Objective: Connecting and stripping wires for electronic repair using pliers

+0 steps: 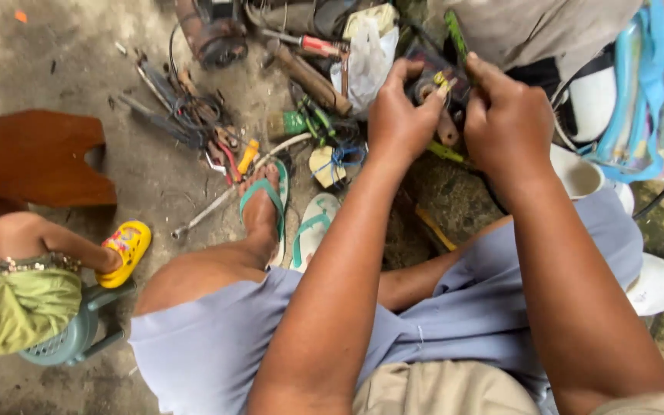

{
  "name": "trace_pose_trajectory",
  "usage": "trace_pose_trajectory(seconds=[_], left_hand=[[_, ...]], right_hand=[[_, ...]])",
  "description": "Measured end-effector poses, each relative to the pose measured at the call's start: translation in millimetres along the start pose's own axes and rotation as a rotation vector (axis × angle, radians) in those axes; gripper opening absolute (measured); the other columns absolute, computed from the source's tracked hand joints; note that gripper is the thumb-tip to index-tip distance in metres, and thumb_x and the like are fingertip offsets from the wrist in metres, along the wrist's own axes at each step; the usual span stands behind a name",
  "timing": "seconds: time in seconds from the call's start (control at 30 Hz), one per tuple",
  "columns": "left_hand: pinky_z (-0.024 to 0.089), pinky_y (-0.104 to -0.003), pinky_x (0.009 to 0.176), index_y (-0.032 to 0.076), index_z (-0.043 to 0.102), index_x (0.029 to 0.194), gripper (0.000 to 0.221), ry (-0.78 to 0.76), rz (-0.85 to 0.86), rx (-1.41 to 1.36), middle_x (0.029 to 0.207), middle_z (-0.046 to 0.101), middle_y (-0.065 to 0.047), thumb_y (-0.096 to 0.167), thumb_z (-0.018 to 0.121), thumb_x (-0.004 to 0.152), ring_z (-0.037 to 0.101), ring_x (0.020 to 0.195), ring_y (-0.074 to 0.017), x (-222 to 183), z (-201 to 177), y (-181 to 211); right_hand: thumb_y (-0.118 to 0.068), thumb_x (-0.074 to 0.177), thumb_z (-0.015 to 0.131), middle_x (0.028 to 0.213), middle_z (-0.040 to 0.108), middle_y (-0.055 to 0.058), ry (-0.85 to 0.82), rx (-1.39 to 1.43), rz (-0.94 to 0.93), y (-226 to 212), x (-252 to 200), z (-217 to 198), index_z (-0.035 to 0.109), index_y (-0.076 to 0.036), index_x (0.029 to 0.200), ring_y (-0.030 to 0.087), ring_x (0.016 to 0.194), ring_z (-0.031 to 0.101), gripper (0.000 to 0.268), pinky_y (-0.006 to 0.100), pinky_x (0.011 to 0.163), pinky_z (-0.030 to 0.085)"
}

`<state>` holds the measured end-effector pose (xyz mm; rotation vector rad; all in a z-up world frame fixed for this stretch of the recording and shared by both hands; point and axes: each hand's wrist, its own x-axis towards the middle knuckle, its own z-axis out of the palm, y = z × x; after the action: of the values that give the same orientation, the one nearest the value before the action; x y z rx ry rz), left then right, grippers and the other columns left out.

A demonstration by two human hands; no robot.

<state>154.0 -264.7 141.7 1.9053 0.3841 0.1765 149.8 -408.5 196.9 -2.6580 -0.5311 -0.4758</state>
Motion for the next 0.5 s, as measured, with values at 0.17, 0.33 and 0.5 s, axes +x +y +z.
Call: trace_pose_trajectory(seconds=[0.17, 0.33, 0.5], left_hand=[[0.061, -0.036, 0.072, 0.011, 0.064, 0.117, 0.041, -0.033, -0.092, -0.059, 0.104, 0.078, -0.009, 0.017, 0.071, 0.077, 0.077, 0.083, -0.0251, -6.0, -10.6, 10.7], [0.061, -0.037, 0.077, 0.010, 0.063, 0.119, 0.044, -0.039, -0.011, -0.040, 0.103, 0.078, -0.011, 0.020, 0.070, 0.077, 0.078, 0.085, -0.0272, -3.9, -2.0, 6.9], [0.058, -0.035, 0.065, 0.008, 0.065, 0.118, 0.043, -0.040, -0.066, -0.064, 0.109, 0.077, -0.010, 0.018, 0.071, 0.076, 0.069, 0.069, -0.0215, -3.8, -7.5, 7.9]], right_hand=[[-0.003, 0.093, 0.067, 0.095, 0.079, 0.017, -0.067, -0.048, 0.023, -20.1, -25.5, -16.2, 0.080, -0.009, 0.136, 0.039, 0.056, 0.064, 0.045, 0.046, 0.049, 0.047], [-0.005, 0.091, 0.068, 0.086, 0.077, 0.017, 0.021, -0.065, -0.008, -1.7, -11.5, -3.4, 0.084, -0.008, 0.127, 0.039, 0.059, 0.066, 0.039, 0.044, 0.050, 0.049], [-0.005, 0.093, 0.068, 0.088, 0.078, 0.015, -0.066, -0.092, 0.017, -21.0, -26.4, -26.5, 0.082, -0.011, 0.135, 0.038, 0.053, 0.062, 0.045, 0.043, 0.050, 0.048]])
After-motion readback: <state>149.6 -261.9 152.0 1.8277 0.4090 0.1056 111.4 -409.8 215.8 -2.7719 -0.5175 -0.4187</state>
